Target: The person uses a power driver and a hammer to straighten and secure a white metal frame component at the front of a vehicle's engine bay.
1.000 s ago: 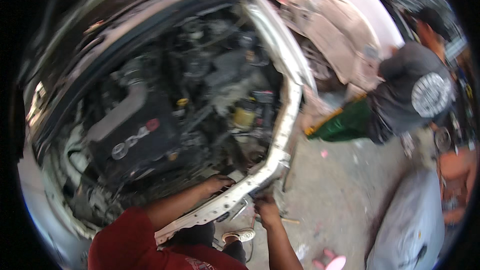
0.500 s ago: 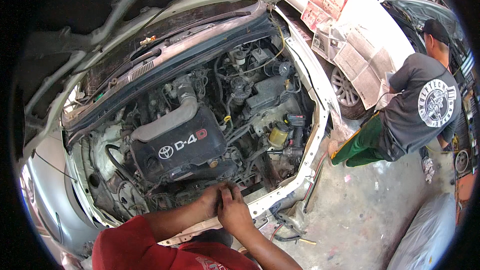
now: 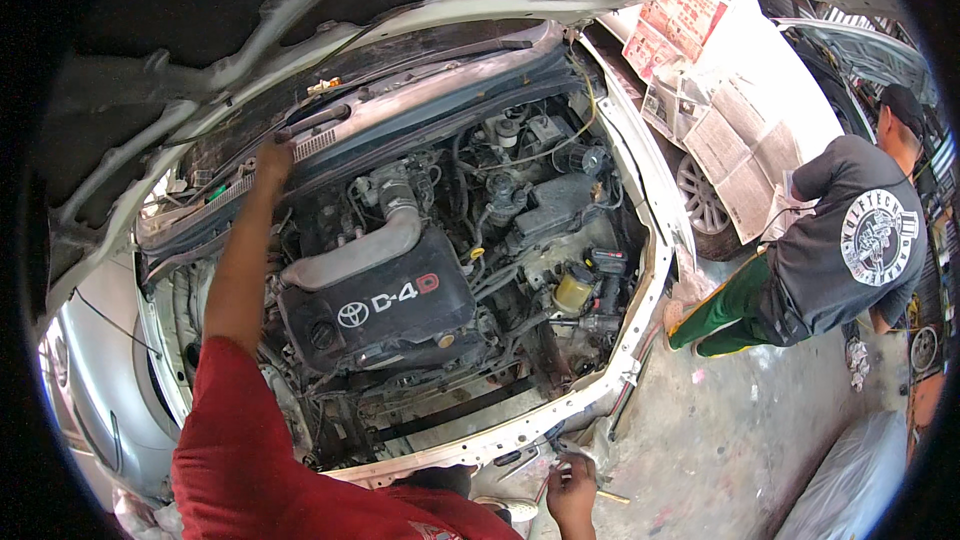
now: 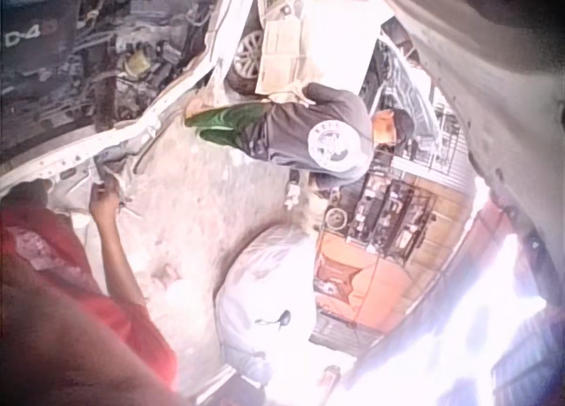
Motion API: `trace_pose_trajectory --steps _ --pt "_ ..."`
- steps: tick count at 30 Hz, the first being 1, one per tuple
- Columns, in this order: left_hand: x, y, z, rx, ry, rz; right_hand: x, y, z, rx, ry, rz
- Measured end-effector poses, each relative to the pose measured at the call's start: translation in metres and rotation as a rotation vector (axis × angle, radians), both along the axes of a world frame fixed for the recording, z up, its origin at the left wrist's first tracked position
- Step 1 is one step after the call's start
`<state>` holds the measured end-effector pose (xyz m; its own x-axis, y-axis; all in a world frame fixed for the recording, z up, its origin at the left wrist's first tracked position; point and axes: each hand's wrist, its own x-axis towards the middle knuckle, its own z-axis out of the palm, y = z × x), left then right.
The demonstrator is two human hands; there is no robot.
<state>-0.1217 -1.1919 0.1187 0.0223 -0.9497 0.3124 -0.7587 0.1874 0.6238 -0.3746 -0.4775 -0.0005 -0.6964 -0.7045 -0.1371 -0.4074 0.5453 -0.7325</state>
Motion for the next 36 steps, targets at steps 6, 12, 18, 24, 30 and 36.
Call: trace_pose_trajectory --steps 6,12,18,24,30,36 --pt "0.007 -0.028 0.022 -0.116 -0.166 -0.207 0.008 0.02 -0.013 0.064 -0.078 -0.041" --pt "0.024 -0.034 0.001 -0.2 -0.149 -0.311 -0.004 0.006 0.006 0.0 -0.014 -0.034" --pt "0.078 -0.083 0.031 -0.452 -0.482 -0.258 -0.014 0.006 0.016 0.058 0.078 -0.083" --pt "-0.15 0.163 0.026 -0.294 -0.065 -0.822 -0.001 0.026 0.02 0.102 -0.083 -0.151" --pt "-0.301 0.357 -0.067 0.097 -0.424 -1.456 0.031 0.09 -0.018 0.207 -0.197 -0.247" --pt "-0.376 0.383 -0.233 0.041 -0.48 -1.514 0.025 0.128 -0.006 0.276 -0.048 -0.311"
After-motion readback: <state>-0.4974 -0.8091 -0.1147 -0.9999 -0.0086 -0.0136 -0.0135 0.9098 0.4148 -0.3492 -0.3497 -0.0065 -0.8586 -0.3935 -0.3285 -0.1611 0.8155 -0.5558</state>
